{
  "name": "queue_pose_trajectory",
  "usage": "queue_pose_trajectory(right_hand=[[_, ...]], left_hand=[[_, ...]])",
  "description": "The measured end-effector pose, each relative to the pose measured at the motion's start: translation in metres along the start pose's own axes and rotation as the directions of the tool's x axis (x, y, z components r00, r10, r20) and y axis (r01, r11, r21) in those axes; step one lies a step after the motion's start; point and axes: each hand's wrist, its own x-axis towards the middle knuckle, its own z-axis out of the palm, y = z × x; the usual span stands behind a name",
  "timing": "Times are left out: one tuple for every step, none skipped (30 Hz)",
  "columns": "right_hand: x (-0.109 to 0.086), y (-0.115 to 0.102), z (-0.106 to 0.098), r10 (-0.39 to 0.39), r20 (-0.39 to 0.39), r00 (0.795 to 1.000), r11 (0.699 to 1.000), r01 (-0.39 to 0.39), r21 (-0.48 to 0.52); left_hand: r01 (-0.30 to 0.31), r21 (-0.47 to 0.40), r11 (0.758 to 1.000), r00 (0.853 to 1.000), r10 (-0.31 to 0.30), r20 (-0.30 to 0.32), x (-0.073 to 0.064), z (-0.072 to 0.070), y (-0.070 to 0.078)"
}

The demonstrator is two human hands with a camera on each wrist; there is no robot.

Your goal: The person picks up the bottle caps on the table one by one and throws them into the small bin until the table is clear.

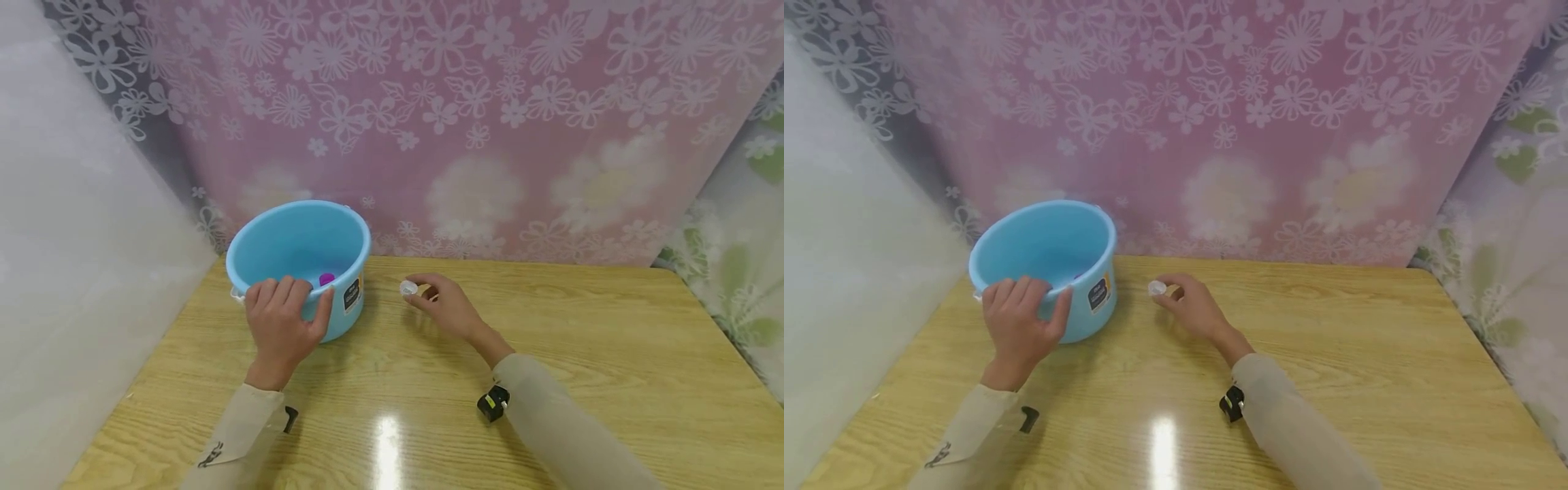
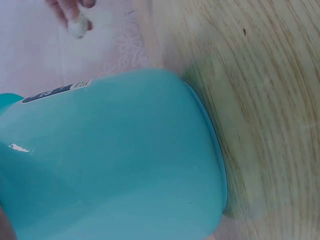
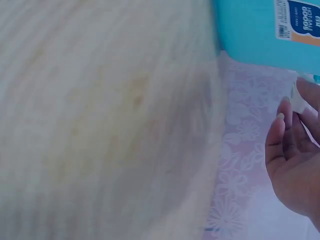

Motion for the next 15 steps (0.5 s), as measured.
queue_pose_trajectory(right_hand=[[0.001,-0.002,-0.002,-0.005,-0.018,1.0,1.0,0.005,0.007],[0.002,-0.004,-0.003,-0.011,-0.033,0.999,1.0,0.011,0.011],[0.004,-0.007,-0.005,-0.017,-0.049,0.999,1.0,0.018,0.014],[0.006,-0.009,-0.006,-0.025,-0.062,0.998,0.999,0.027,0.019],[0.007,-0.012,-0.008,-0.032,-0.076,0.997,0.999,0.034,0.024],[0.009,-0.015,-0.009,-0.043,-0.091,0.995,0.998,0.046,0.03],[0.011,-0.018,-0.01,-0.052,-0.108,0.993,0.998,0.056,0.035],[0.013,-0.021,-0.012,-0.062,-0.124,0.99,0.997,0.067,0.039],[0.015,-0.024,-0.013,-0.071,-0.139,0.988,0.996,0.077,0.04],[0.017,-0.027,-0.014,-0.084,-0.154,0.984,0.995,0.092,0.041],[0.02,-0.03,-0.015,-0.099,-0.171,0.98,0.993,0.107,0.039],[0.022,-0.034,-0.017,-0.111,-0.185,0.976,0.992,0.12,0.039],[0.024,-0.037,-0.018,-0.119,-0.199,0.973,0.991,0.129,0.037],[0.026,-0.041,-0.019,-0.129,-0.212,0.969,0.989,0.14,0.037],[0.029,-0.045,-0.02,-0.138,-0.226,0.964,0.987,0.152,0.043]], left_hand=[[0.001,0.001,1.0,1.0,-0.001,0.002,0.0,0.0,0.0],[0.001,0.002,1.0,1.0,-0.001,0.003,0.0,0.0,0.0],[0.002,0.002,1.0,1.0,-0.002,0.004,0.0,0.0,0.0],[0.002,0.004,1.0,1.0,-0.002,0.004,0.0,0.0,-0.001],[0.003,0.005,1.0,1.0,-0.003,0.005,0.0,0.0,-0.001],[0.003,0.006,1.0,1.0,-0.003,0.004,0.0,0.0,-0.001],[0.003,0.007,1.0,1.0,-0.003,0.005,0.0,0.0,-0.001],[0.002,0.009,1.0,1.0,-0.002,0.006,0.0,0.0,-0.002],[0.003,0.009,1.0,1.0,-0.003,0.008,0.001,-0.001,-0.002],[0.002,0.01,1.0,1.0,-0.002,0.009,0.001,-0.001,-0.002],[0.002,0.009,1.0,1.0,-0.002,0.011,0.001,-0.001,-0.001],[0.0,0.008,1.0,1.0,-0.001,0.013,0.001,-0.001,-0.001],[0.0,0.006,1.0,1.0,0.0,0.014,0.001,-0.001,-0.001],[-0.001,0.004,1.0,1.0,0.001,0.014,0.002,-0.001,0.0],[-0.002,0.001,1.0,1.0,0.002,0.012,0.002,-0.001,0.0]])
